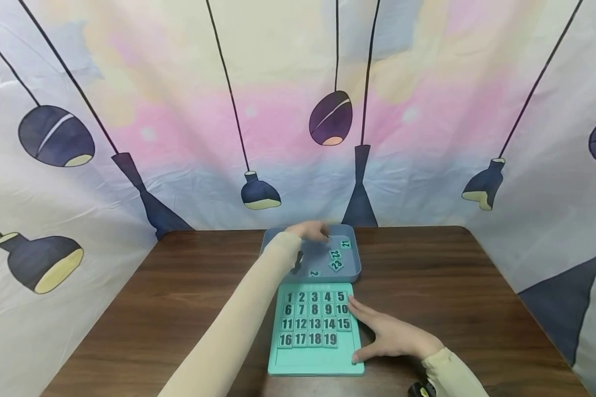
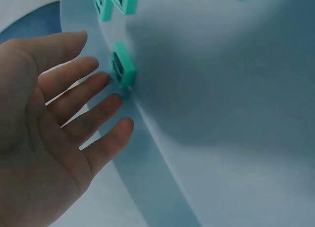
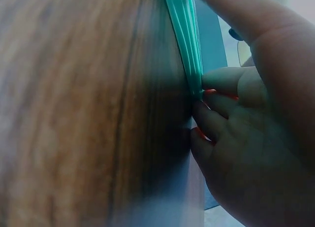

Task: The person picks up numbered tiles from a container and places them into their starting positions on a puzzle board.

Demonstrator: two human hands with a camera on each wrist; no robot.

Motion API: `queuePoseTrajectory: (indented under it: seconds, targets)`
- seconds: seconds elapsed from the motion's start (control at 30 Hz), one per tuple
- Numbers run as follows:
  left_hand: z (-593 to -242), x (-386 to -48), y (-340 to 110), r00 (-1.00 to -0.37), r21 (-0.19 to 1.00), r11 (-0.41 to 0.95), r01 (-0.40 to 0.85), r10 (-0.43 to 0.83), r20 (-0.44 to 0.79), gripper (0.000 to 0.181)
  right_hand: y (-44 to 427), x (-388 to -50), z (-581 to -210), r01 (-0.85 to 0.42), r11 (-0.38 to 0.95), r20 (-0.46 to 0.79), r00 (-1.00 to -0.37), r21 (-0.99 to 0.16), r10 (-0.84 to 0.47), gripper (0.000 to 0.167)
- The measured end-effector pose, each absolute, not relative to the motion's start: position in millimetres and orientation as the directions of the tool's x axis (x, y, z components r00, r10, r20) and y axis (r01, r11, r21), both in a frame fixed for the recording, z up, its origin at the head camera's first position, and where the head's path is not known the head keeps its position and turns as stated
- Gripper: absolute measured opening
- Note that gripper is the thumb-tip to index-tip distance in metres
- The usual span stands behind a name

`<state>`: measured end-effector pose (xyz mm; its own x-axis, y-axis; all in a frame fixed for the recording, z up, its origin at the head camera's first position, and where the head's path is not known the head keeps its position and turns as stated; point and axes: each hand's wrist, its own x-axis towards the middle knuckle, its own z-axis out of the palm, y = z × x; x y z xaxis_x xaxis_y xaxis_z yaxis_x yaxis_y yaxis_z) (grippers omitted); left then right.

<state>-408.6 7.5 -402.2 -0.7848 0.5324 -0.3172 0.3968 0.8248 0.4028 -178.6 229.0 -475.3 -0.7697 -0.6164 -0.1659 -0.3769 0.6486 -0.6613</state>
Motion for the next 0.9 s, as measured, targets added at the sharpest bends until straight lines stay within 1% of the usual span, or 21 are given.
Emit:
queuePoseTrajectory:
  seconds: [0.1, 0.3, 0.5, 0.7, 0.9]
  targets:
    - [-408, -410, 5, -0.784, 0.404, 0.83, 0.385, 0.525, -0.33, 0.043, 228, -178, -478, -0.372, 0.644, -0.17, -0.767, -0.668, -0.619, 0.107]
    - [-406, -406, 6, -0.792, 0.383, 0.839, 0.387, 0.515, -0.328, 0.042, 228, -178, -476, -0.371, 0.644, -0.168, -0.768, -0.67, -0.618, 0.106]
    - [-409, -402, 15, -0.799, 0.308, 0.855, 0.418, 0.508, -0.324, 0.041, 228, -178, -475, -0.371, 0.648, -0.169, -0.771, -0.666, -0.614, 0.105]
    - [-413, -407, 16, -0.807, 0.239, 0.874, 0.423, 0.483, -0.34, 0.041, 228, -178, -475, -0.374, 0.647, -0.164, -0.772, -0.665, -0.614, 0.106]
    - [-419, -415, 10, -0.816, 0.252, 0.879, 0.405, 0.471, -0.335, 0.037, 229, -178, -476, -0.39, 0.639, -0.146, -0.77, -0.663, -0.622, 0.107]
